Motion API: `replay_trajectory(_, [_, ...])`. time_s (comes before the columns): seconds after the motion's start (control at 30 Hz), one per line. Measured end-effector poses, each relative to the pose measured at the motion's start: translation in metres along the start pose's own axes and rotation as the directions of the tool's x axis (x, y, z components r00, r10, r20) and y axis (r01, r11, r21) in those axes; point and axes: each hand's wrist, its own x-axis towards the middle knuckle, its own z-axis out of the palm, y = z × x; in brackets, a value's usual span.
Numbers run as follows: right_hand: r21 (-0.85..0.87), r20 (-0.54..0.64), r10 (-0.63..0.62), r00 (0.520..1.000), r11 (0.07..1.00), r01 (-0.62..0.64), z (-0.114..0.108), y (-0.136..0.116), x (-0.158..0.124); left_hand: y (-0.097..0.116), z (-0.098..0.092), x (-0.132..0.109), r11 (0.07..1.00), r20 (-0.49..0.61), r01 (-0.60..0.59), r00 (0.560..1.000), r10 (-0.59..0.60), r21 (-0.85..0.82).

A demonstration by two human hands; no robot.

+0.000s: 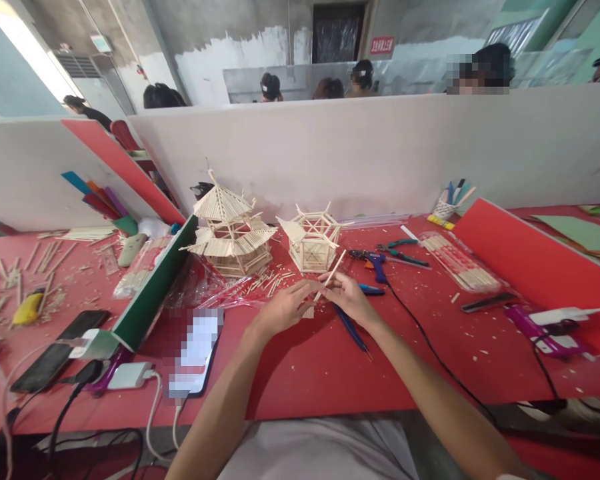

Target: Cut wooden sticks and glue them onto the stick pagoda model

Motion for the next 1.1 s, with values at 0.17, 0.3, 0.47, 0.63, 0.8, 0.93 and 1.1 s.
replay_trajectory(0.17, [-0.128, -0.079, -0.12, 0.99, 0.986, 0.11, 0.001, -0.002, -0.001, 0.004, 0.0, 0.001, 0.999, -0.046, 0.027, 0.999, -0.028, -0.021])
replay_trajectory(0.3, [-0.181, -0.134, -0.179, 0.975, 0.971, 0.154, 0.002, -0.004, -0.003, 0.008, 0.001, 0.005, 0.985, -0.081, 0.12, 0.988, -0.13, -0.124])
replay_trajectory(0.47, [-0.239, -0.184, -0.229, 0.956, 0.954, 0.182, 0.003, -0.004, -0.004, 0.006, -0.002, 0.019, 0.975, -0.071, 0.173, 0.98, -0.184, -0.141])
replay_trajectory(0.63, [-0.252, -0.212, -0.264, 0.941, 0.945, 0.209, -0.001, -0.002, -0.003, -0.002, -0.008, 0.04, 0.989, -0.005, 0.14, 0.99, -0.14, -0.05])
replay_trajectory(0.8, [-0.252, -0.237, -0.277, 0.931, 0.943, 0.217, -0.003, -0.003, -0.003, -0.008, -0.006, 0.044, 0.996, 0.017, 0.07, 0.997, -0.069, -0.059])
replay_trajectory(0.93, [-0.3, -0.195, -0.304, 0.933, 0.924, 0.238, 0.001, -0.003, -0.004, -0.008, -0.003, 0.035, 0.99, 0.001, 0.097, 0.995, -0.097, -0.102])
replay_trajectory(1.1, [-0.37, -0.134, -0.333, 0.934, 0.891, 0.265, 0.002, -0.005, -0.002, -0.011, -0.005, 0.03, 0.983, -0.022, 0.127, 0.991, -0.131, -0.136])
